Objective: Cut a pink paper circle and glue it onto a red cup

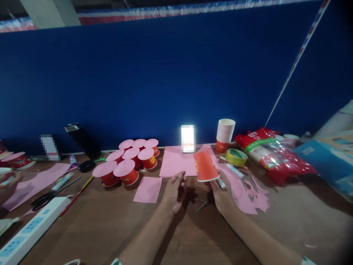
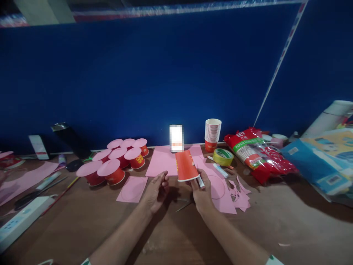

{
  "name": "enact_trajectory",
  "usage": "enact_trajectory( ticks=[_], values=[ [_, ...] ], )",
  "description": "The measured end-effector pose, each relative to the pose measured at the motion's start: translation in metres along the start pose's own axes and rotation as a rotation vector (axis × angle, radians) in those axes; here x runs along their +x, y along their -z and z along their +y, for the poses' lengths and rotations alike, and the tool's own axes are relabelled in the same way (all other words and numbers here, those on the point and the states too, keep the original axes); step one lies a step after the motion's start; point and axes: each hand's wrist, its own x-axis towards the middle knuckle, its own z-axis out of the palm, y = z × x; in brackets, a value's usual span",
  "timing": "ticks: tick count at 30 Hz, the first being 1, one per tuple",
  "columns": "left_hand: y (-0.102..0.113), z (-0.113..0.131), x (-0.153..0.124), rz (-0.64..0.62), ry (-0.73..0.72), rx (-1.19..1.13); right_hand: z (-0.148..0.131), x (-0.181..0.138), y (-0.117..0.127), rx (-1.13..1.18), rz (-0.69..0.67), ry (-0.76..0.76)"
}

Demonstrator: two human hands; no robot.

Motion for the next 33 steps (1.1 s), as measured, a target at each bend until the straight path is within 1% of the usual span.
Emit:
enact_trajectory(
  ticks=[2, 4, 6, 8, 10, 12, 18, 24, 28, 30, 33],
  values=[
    [0.001, -0.004, 0.000, 0.028, -0.016, 0.093, 0.002, -0.001, 0.001, -0.054, -0.039, 0.025],
    [-0.002, -0.006, -0.003, 0.020, -0.084, 0.150, 0.004, -0.003, 0.003, -0.126, -0.064, 0.053],
    [-0.007, -0.006, -0.009, -0.070, -0.144, 0.147, 0.007, -0.005, 0.005, -0.209, -0.084, 0.094],
    [-0.012, -0.005, -0.015, -0.188, -0.159, 0.147, 0.011, -0.007, 0.007, -0.289, -0.104, 0.140],
    [-0.015, -0.004, -0.020, -0.294, -0.143, 0.179, 0.014, -0.009, 0.008, -0.340, -0.121, 0.174],
    [-0.013, -0.004, -0.021, -0.342, -0.129, 0.204, 0.016, -0.010, 0.009, -0.364, -0.134, 0.187],
    [-0.007, -0.008, -0.018, -0.345, -0.096, 0.202, 0.018, -0.011, 0.009, -0.381, -0.163, 0.159],
    [-0.007, -0.007, -0.020, -0.365, -0.103, 0.212, 0.013, -0.011, 0.010, -0.461, -0.210, 0.184],
    [-0.006, -0.006, -0.016, -0.341, -0.127, 0.178, 0.008, -0.009, 0.009, -0.562, -0.256, 0.222],
    [-0.004, -0.005, -0.013, -0.303, -0.136, 0.148, 0.007, -0.006, 0.009, -0.534, -0.273, 0.200],
    [-0.002, -0.003, -0.010, -0.244, -0.112, 0.106, 0.009, -0.003, 0.009, -0.480, -0.280, 0.184]
  ],
)
